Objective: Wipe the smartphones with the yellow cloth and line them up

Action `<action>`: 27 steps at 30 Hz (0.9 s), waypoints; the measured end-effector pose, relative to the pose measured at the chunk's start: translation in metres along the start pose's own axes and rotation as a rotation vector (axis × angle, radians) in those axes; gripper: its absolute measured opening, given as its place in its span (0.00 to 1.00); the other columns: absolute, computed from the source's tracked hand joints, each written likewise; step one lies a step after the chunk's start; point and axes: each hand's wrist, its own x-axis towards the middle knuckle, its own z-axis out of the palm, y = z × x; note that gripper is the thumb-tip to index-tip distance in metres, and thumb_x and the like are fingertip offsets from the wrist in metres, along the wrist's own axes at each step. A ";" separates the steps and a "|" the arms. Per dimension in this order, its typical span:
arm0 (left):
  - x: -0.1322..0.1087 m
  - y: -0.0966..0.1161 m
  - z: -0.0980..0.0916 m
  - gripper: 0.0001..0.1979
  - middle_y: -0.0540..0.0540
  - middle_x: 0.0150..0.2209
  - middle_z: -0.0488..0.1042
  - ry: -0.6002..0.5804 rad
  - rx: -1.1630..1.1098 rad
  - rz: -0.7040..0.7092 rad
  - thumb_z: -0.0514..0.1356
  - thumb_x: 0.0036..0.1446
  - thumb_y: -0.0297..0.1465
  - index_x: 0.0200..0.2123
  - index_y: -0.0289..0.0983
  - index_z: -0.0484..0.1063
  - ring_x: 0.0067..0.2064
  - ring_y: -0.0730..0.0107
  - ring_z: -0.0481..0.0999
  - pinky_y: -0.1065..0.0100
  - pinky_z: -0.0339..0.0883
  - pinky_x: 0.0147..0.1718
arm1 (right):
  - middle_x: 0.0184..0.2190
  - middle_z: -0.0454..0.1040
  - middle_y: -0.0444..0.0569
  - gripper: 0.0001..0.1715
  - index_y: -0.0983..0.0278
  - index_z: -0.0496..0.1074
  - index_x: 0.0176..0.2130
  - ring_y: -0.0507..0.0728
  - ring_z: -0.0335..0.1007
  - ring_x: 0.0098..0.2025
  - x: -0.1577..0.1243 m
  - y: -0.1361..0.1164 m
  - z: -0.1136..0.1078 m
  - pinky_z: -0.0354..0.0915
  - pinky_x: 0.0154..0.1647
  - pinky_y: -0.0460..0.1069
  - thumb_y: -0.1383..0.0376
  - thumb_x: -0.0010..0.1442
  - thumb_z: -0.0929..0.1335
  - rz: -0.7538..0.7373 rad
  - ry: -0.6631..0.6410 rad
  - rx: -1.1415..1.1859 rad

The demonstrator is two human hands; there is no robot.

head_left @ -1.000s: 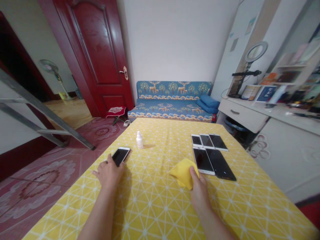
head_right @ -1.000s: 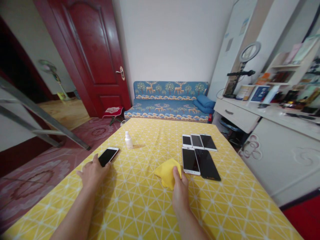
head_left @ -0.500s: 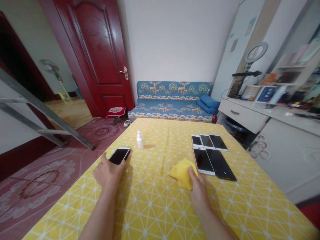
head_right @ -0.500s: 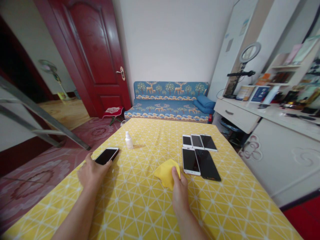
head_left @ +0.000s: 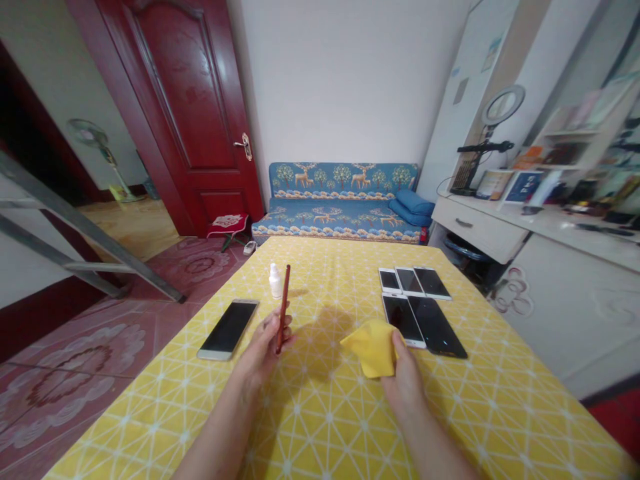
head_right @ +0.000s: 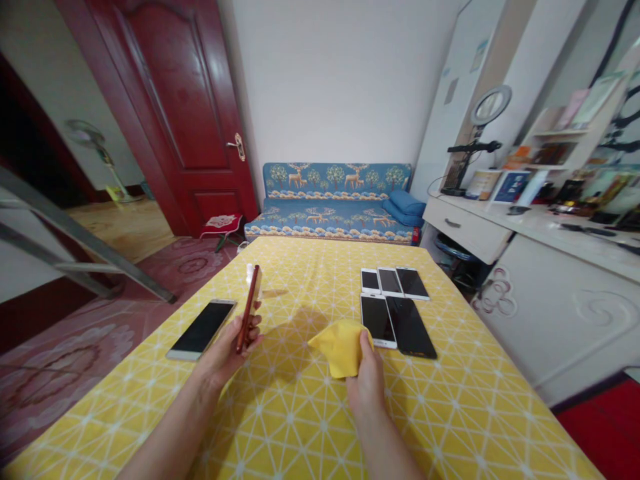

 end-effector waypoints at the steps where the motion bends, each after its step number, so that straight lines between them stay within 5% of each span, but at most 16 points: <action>1: -0.004 -0.005 0.006 0.27 0.51 0.32 0.73 -0.024 -0.058 -0.065 0.73 0.37 0.37 0.42 0.36 0.73 0.26 0.79 0.71 0.74 0.70 0.29 | 0.32 0.80 0.45 0.11 0.64 0.75 0.37 0.54 0.77 0.32 0.002 -0.002 0.000 0.73 0.32 0.48 0.59 0.56 0.70 0.025 -0.002 0.039; 5: -0.014 -0.024 0.024 0.15 0.48 0.31 0.77 -0.062 -0.106 -0.246 0.71 0.42 0.27 0.35 0.34 0.74 0.28 0.77 0.75 0.77 0.69 0.28 | 0.35 0.81 0.47 0.11 0.65 0.75 0.38 0.55 0.78 0.35 0.005 -0.006 -0.001 0.74 0.35 0.48 0.65 0.53 0.72 0.068 -0.070 0.077; 10: -0.018 -0.038 0.033 0.21 0.37 0.42 0.79 -0.224 -0.073 -0.323 0.65 0.52 0.28 0.50 0.32 0.70 0.35 0.67 0.78 0.71 0.71 0.30 | 0.34 0.81 0.46 0.17 0.67 0.76 0.37 0.54 0.78 0.34 0.005 -0.003 -0.004 0.74 0.36 0.45 0.71 0.43 0.76 0.008 -0.124 0.018; 17: -0.019 -0.042 0.034 0.24 0.29 0.51 0.73 -0.369 -0.174 -0.444 0.57 0.58 0.33 0.55 0.26 0.66 0.52 0.49 0.74 0.57 0.69 0.46 | 0.33 0.80 0.47 0.24 0.67 0.75 0.38 0.54 0.77 0.32 -0.004 -0.001 0.001 0.73 0.34 0.45 0.67 0.38 0.79 -0.107 -0.068 -0.075; 23: -0.020 -0.047 0.036 0.32 0.28 0.51 0.73 -0.472 -0.166 -0.569 0.48 0.61 0.47 0.56 0.27 0.67 0.54 0.35 0.70 0.48 0.71 0.37 | 0.32 0.79 0.46 0.26 0.66 0.74 0.38 0.54 0.75 0.30 -0.003 -0.004 0.003 0.72 0.31 0.48 0.60 0.39 0.78 -0.232 0.020 -0.129; 27: -0.024 -0.050 0.040 0.32 0.28 0.52 0.72 -0.554 -0.149 -0.578 0.46 0.62 0.48 0.56 0.28 0.67 0.55 0.35 0.69 0.47 0.71 0.38 | 0.33 0.78 0.45 0.24 0.64 0.72 0.40 0.55 0.74 0.31 0.001 -0.005 -0.002 0.69 0.31 0.49 0.54 0.45 0.75 -0.400 0.089 -0.236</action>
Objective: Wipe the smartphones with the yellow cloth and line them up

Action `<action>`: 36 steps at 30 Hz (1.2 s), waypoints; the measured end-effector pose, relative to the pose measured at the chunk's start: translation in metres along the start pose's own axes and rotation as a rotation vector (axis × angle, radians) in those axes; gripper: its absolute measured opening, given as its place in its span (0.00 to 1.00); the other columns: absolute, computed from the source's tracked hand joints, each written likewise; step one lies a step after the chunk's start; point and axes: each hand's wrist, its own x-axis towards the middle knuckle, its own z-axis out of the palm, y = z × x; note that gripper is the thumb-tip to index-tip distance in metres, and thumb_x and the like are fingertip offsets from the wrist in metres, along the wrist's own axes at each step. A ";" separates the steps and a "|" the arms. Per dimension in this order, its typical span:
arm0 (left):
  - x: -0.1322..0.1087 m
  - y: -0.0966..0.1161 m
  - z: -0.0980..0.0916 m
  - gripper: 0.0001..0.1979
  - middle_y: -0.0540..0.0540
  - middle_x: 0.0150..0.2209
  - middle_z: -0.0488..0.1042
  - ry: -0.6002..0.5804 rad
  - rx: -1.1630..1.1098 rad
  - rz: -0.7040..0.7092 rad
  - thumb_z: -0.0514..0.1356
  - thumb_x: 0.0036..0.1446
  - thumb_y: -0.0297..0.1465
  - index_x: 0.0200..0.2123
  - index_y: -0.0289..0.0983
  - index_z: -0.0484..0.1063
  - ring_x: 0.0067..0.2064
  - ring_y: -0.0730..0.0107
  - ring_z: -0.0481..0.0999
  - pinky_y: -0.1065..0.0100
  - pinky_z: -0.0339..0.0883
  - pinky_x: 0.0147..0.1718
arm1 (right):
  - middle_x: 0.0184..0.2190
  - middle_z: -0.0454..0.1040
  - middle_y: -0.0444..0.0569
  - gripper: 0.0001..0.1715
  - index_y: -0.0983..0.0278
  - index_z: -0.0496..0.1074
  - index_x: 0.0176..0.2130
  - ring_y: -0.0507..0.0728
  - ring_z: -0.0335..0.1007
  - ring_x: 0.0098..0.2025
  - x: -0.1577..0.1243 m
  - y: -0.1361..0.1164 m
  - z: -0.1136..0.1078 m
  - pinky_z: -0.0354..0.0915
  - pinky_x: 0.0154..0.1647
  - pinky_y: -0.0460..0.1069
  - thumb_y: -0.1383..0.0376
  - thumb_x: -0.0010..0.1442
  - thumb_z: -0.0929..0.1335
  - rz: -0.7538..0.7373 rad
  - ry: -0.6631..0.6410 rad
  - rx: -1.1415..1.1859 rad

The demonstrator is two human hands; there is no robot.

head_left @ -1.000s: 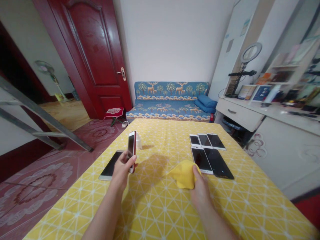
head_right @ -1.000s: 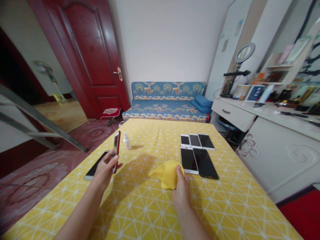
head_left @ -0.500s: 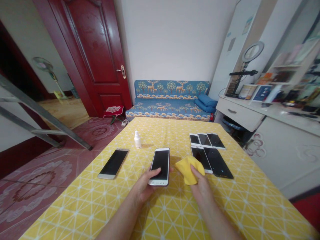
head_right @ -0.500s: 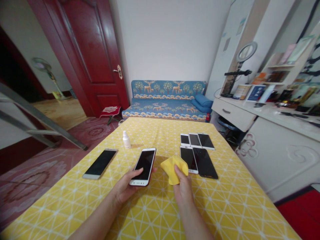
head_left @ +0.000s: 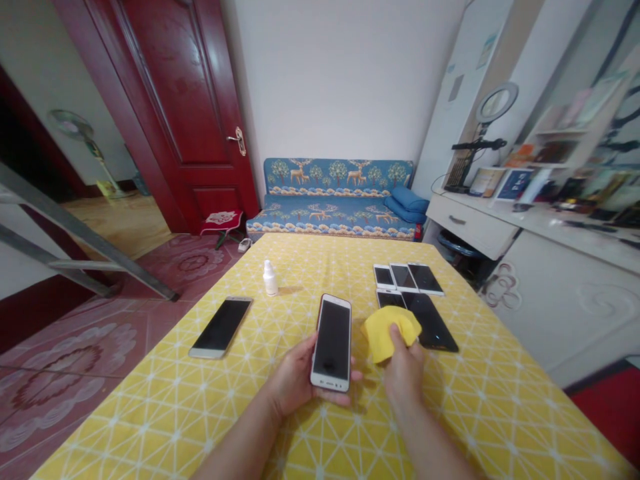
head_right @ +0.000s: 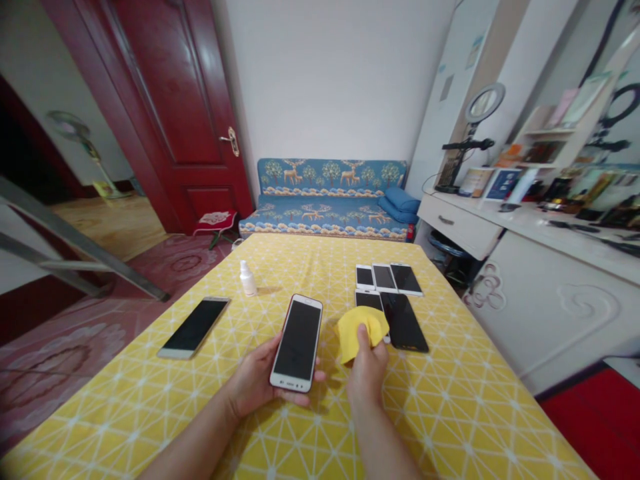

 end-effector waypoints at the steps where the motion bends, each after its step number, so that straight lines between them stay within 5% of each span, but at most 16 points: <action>1: 0.000 -0.001 0.001 0.32 0.28 0.52 0.72 -0.014 0.006 -0.006 0.45 0.62 0.48 0.55 0.28 0.68 0.55 0.36 0.69 0.46 0.71 0.39 | 0.34 0.78 0.46 0.24 0.64 0.72 0.41 0.56 0.74 0.33 -0.001 0.000 -0.001 0.68 0.33 0.50 0.53 0.48 0.73 -0.045 -0.017 -0.061; 9: 0.004 -0.012 0.001 0.32 0.29 0.52 0.72 -0.117 0.037 -0.074 0.42 0.64 0.48 0.53 0.28 0.70 0.52 0.47 0.73 0.49 0.71 0.41 | 0.46 0.72 0.52 0.17 0.64 0.73 0.42 0.59 0.69 0.47 -0.019 0.004 0.002 0.62 0.49 0.52 0.55 0.62 0.63 -0.409 -0.379 -0.570; 15: 0.003 -0.016 0.001 0.27 0.32 0.50 0.74 -0.149 0.055 -0.074 0.47 0.63 0.46 0.54 0.34 0.68 0.46 0.50 0.77 0.50 0.73 0.38 | 0.54 0.64 0.54 0.17 0.63 0.71 0.49 0.60 0.58 0.58 -0.022 0.008 0.004 0.53 0.60 0.57 0.59 0.64 0.63 -0.617 -0.431 -0.662; 30: -0.002 -0.014 0.007 0.30 0.35 0.44 0.77 -0.172 0.271 -0.019 0.52 0.59 0.48 0.60 0.40 0.59 0.40 0.54 0.80 0.68 0.72 0.25 | 0.53 0.60 0.52 0.17 0.57 0.70 0.52 0.61 0.59 0.56 -0.035 -0.009 0.006 0.60 0.56 0.60 0.67 0.65 0.62 -0.886 -0.630 -0.664; 36: 0.000 -0.015 0.013 0.34 0.36 0.39 0.78 -0.042 0.187 -0.006 0.47 0.58 0.53 0.58 0.37 0.63 0.31 0.57 0.80 0.63 0.72 0.24 | 0.48 0.63 0.54 0.15 0.60 0.72 0.48 0.61 0.62 0.51 -0.052 -0.010 0.005 0.63 0.51 0.59 0.66 0.64 0.62 -0.901 -0.756 -0.663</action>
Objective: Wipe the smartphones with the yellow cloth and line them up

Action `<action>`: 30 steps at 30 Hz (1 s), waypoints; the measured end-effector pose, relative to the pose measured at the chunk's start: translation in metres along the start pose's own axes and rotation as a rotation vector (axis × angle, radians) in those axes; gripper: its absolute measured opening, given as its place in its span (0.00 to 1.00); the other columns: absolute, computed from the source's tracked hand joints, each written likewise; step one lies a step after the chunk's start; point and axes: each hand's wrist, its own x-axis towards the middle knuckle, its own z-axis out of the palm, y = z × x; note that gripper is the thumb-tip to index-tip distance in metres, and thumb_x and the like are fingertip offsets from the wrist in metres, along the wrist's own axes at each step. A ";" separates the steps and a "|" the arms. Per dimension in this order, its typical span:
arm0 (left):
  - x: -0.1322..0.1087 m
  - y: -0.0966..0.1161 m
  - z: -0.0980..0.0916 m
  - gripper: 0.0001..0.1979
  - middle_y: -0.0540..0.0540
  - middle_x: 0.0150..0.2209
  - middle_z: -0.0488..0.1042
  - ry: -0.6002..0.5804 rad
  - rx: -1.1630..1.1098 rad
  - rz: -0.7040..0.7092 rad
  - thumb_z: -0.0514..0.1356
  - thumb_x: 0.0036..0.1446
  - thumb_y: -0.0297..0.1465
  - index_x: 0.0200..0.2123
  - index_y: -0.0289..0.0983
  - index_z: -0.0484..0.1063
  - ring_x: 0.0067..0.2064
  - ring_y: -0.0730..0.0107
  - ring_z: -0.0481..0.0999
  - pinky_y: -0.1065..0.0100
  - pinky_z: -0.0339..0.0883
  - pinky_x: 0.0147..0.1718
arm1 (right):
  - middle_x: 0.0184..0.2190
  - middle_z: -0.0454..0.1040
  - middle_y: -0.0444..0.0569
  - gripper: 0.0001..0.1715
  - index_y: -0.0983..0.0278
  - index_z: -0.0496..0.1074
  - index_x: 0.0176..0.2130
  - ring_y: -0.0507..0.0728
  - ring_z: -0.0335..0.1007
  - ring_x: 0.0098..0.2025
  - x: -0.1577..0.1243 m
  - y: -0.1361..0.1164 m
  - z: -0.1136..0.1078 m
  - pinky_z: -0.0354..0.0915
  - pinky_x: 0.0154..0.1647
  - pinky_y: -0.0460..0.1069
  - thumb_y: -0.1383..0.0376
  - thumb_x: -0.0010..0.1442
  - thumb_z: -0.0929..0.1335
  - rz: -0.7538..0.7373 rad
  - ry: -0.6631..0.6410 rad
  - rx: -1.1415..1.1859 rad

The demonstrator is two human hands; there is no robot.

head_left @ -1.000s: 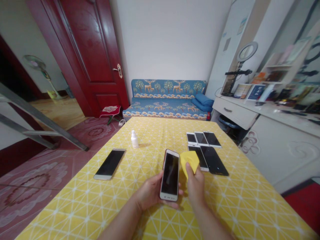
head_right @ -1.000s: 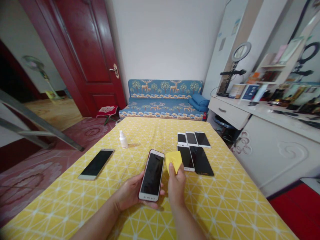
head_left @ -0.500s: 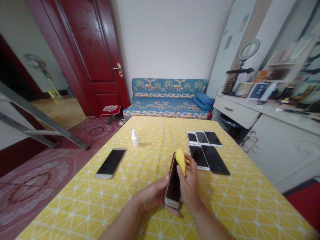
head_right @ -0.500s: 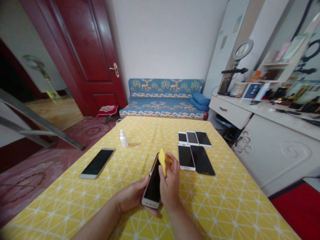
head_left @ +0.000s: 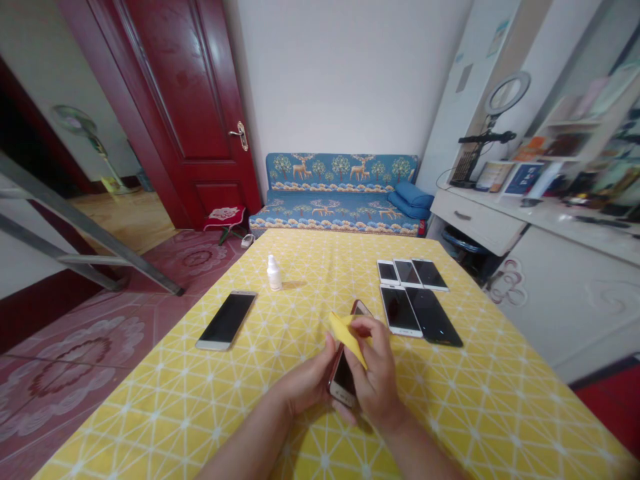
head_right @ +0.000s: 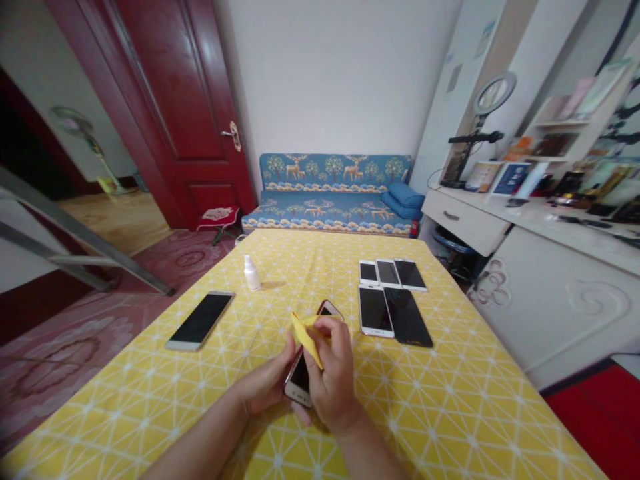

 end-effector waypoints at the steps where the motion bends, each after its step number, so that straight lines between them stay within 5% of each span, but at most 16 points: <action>1: 0.001 0.000 0.001 0.33 0.36 0.38 0.78 0.029 -0.027 0.005 0.47 0.58 0.53 0.56 0.36 0.65 0.32 0.58 0.80 0.64 0.72 0.24 | 0.47 0.64 0.54 0.15 0.60 0.72 0.48 0.61 0.62 0.50 -0.002 -0.003 0.001 0.64 0.50 0.58 0.66 0.64 0.62 0.003 -0.028 0.018; 6: 0.004 0.001 0.000 0.30 0.41 0.34 0.78 0.165 -0.146 0.015 0.48 0.58 0.53 0.46 0.35 0.72 0.31 0.63 0.79 0.67 0.71 0.26 | 0.46 0.66 0.54 0.15 0.62 0.71 0.48 0.58 0.67 0.45 -0.007 -0.010 0.007 0.67 0.46 0.54 0.64 0.64 0.61 0.122 -0.141 0.152; 10: 0.006 0.002 -0.006 0.27 0.42 0.31 0.78 0.233 -0.237 0.112 0.50 0.59 0.51 0.41 0.32 0.74 0.30 0.67 0.77 0.70 0.70 0.28 | 0.39 0.68 0.51 0.14 0.61 0.74 0.46 0.58 0.67 0.41 -0.007 -0.009 0.009 0.67 0.41 0.53 0.65 0.63 0.62 0.019 -0.174 0.114; 15: 0.003 0.007 -0.015 0.33 0.35 0.40 0.77 0.148 -0.296 0.205 0.49 0.59 0.52 0.44 0.26 0.74 0.46 0.58 0.77 0.65 0.67 0.47 | 0.36 0.68 0.48 0.25 0.56 0.69 0.54 0.57 0.65 0.40 -0.007 -0.008 0.010 0.63 0.41 0.55 0.73 0.60 0.61 -0.186 -0.209 0.012; 19: 0.001 0.011 -0.021 0.34 0.34 0.44 0.77 0.110 -0.378 0.224 0.50 0.59 0.52 0.48 0.26 0.72 0.49 0.55 0.75 0.60 0.64 0.52 | 0.32 0.69 0.47 0.30 0.58 0.71 0.52 0.56 0.63 0.36 -0.005 -0.001 0.008 0.60 0.39 0.55 0.78 0.56 0.58 -0.242 -0.188 -0.101; 24: 0.002 0.012 -0.021 0.31 0.34 0.42 0.78 0.238 -0.315 0.203 0.50 0.60 0.49 0.47 0.27 0.72 0.43 0.55 0.77 0.57 0.69 0.43 | 0.28 0.67 0.47 0.29 0.59 0.74 0.48 0.57 0.62 0.34 -0.001 0.014 0.003 0.58 0.37 0.54 0.79 0.54 0.58 -0.185 -0.071 -0.245; 30: 0.005 0.004 -0.014 0.30 0.37 0.36 0.79 0.260 -0.202 0.116 0.50 0.59 0.51 0.44 0.29 0.74 0.36 0.61 0.78 0.65 0.71 0.33 | 0.30 0.69 0.47 0.26 0.57 0.70 0.54 0.56 0.63 0.33 0.000 0.008 0.004 0.59 0.34 0.53 0.75 0.60 0.60 -0.276 -0.145 -0.172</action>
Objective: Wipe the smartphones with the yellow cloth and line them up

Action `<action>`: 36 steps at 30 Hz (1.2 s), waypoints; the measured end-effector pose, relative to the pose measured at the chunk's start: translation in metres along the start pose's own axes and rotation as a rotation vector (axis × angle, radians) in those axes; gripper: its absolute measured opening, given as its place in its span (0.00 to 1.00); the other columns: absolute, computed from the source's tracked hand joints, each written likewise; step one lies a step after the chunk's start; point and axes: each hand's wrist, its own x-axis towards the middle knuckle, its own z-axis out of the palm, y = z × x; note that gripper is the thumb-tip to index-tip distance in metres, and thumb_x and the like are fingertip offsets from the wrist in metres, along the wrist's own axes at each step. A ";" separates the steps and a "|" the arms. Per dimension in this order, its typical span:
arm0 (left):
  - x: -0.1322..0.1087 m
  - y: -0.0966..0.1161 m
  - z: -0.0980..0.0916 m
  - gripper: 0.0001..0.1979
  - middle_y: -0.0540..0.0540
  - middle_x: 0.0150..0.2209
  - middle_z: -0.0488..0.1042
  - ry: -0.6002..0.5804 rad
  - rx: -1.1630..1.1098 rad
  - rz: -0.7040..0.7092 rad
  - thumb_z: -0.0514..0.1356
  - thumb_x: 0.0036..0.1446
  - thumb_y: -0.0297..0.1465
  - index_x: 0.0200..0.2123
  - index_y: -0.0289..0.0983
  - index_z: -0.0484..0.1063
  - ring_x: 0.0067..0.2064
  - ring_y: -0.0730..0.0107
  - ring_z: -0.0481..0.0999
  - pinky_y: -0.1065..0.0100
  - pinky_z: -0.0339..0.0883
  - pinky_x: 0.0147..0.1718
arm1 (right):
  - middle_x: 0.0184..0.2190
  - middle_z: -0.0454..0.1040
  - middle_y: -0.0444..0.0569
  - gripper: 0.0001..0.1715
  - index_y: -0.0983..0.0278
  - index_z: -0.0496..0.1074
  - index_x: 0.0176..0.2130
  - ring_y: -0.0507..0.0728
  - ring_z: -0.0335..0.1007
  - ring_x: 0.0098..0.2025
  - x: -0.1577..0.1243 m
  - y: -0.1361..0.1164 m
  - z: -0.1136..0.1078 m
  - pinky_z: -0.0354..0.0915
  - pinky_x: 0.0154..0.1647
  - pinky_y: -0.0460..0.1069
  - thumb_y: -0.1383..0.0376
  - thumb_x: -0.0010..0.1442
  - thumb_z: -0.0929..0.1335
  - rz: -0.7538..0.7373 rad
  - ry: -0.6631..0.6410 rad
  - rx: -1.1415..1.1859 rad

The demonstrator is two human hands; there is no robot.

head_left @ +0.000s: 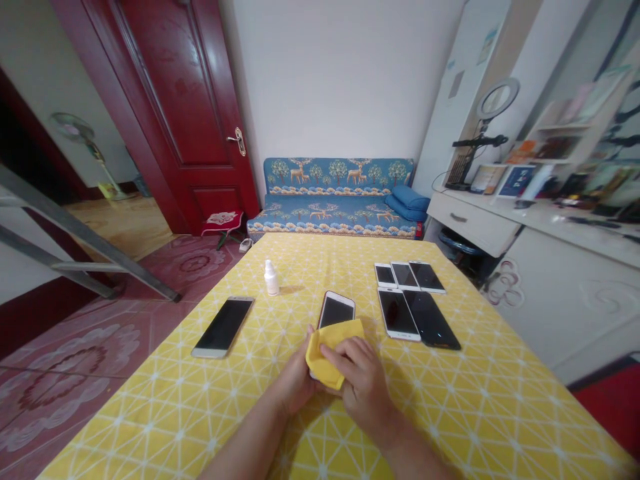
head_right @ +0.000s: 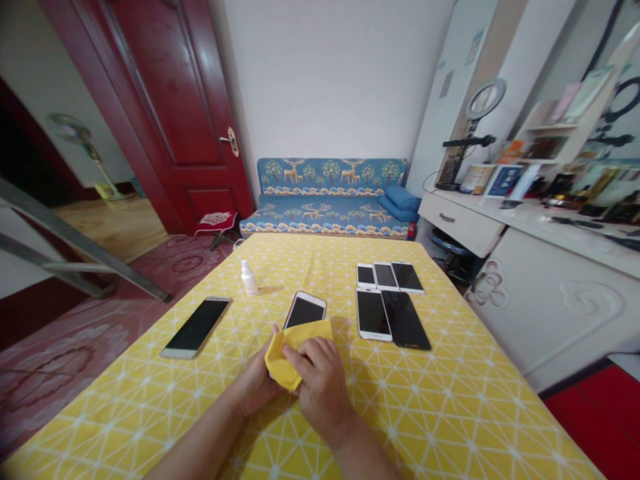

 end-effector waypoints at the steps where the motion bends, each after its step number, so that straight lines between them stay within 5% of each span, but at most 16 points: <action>1: 0.000 -0.002 0.001 0.30 0.37 0.35 0.79 0.004 0.005 0.002 0.50 0.59 0.51 0.42 0.30 0.75 0.36 0.62 0.78 0.66 0.70 0.33 | 0.30 0.69 0.48 0.25 0.57 0.70 0.54 0.56 0.63 0.33 0.001 -0.002 0.000 0.60 0.34 0.53 0.74 0.60 0.61 -0.014 -0.005 0.006; 5: -0.002 -0.007 0.004 0.30 0.38 0.32 0.79 0.003 0.071 -0.013 0.50 0.58 0.52 0.42 0.31 0.75 0.31 0.62 0.78 0.68 0.69 0.29 | 0.30 0.70 0.48 0.25 0.57 0.71 0.52 0.56 0.64 0.35 0.004 0.002 -0.002 0.61 0.35 0.53 0.75 0.61 0.60 0.031 0.079 -0.050; 14: -0.012 -0.005 0.011 0.38 0.31 0.36 0.78 -0.218 0.226 -0.160 0.43 0.59 0.55 0.48 0.28 0.71 0.30 0.58 0.80 0.66 0.69 0.24 | 0.35 0.70 0.48 0.33 0.57 0.70 0.55 0.57 0.66 0.39 -0.002 0.035 -0.015 0.61 0.41 0.54 0.78 0.55 0.58 0.267 0.248 -0.173; 19: -0.009 -0.005 0.006 0.38 0.30 0.36 0.78 -0.230 0.189 -0.193 0.43 0.59 0.55 0.49 0.27 0.71 0.31 0.56 0.80 0.66 0.70 0.24 | 0.31 0.70 0.48 0.15 0.65 0.75 0.41 0.56 0.67 0.34 -0.005 0.053 -0.022 0.62 0.35 0.50 0.64 0.62 0.61 0.621 0.347 -0.032; 23: -0.006 -0.003 0.004 0.40 0.30 0.37 0.78 -0.242 0.127 -0.175 0.42 0.58 0.57 0.50 0.27 0.70 0.32 0.54 0.80 0.64 0.71 0.23 | 0.27 0.71 0.47 0.18 0.67 0.73 0.35 0.56 0.67 0.29 -0.007 0.056 -0.024 0.62 0.31 0.49 0.55 0.60 0.64 0.881 0.497 0.084; 26: -0.005 -0.001 0.003 0.40 0.30 0.38 0.78 -0.207 0.123 -0.120 0.42 0.58 0.56 0.50 0.27 0.70 0.33 0.54 0.80 0.65 0.71 0.22 | 0.28 0.70 0.45 0.16 0.65 0.72 0.37 0.55 0.66 0.30 -0.006 0.048 -0.022 0.62 0.31 0.48 0.56 0.62 0.63 0.803 0.541 0.092; 33: -0.006 0.004 0.007 0.40 0.31 0.36 0.78 -0.136 0.140 -0.084 0.42 0.58 0.57 0.48 0.27 0.72 0.30 0.56 0.80 0.66 0.70 0.21 | 0.41 0.71 0.50 0.19 0.61 0.73 0.49 0.57 0.68 0.44 -0.005 0.032 -0.010 0.64 0.45 0.52 0.68 0.61 0.61 0.493 0.209 0.154; 36: -0.007 0.005 0.010 0.39 0.31 0.35 0.78 -0.098 0.157 -0.046 0.42 0.58 0.56 0.45 0.28 0.73 0.29 0.57 0.80 0.66 0.69 0.20 | 0.40 0.69 0.50 0.18 0.60 0.73 0.49 0.58 0.67 0.44 -0.005 0.024 -0.014 0.62 0.47 0.55 0.67 0.62 0.61 0.406 0.112 0.201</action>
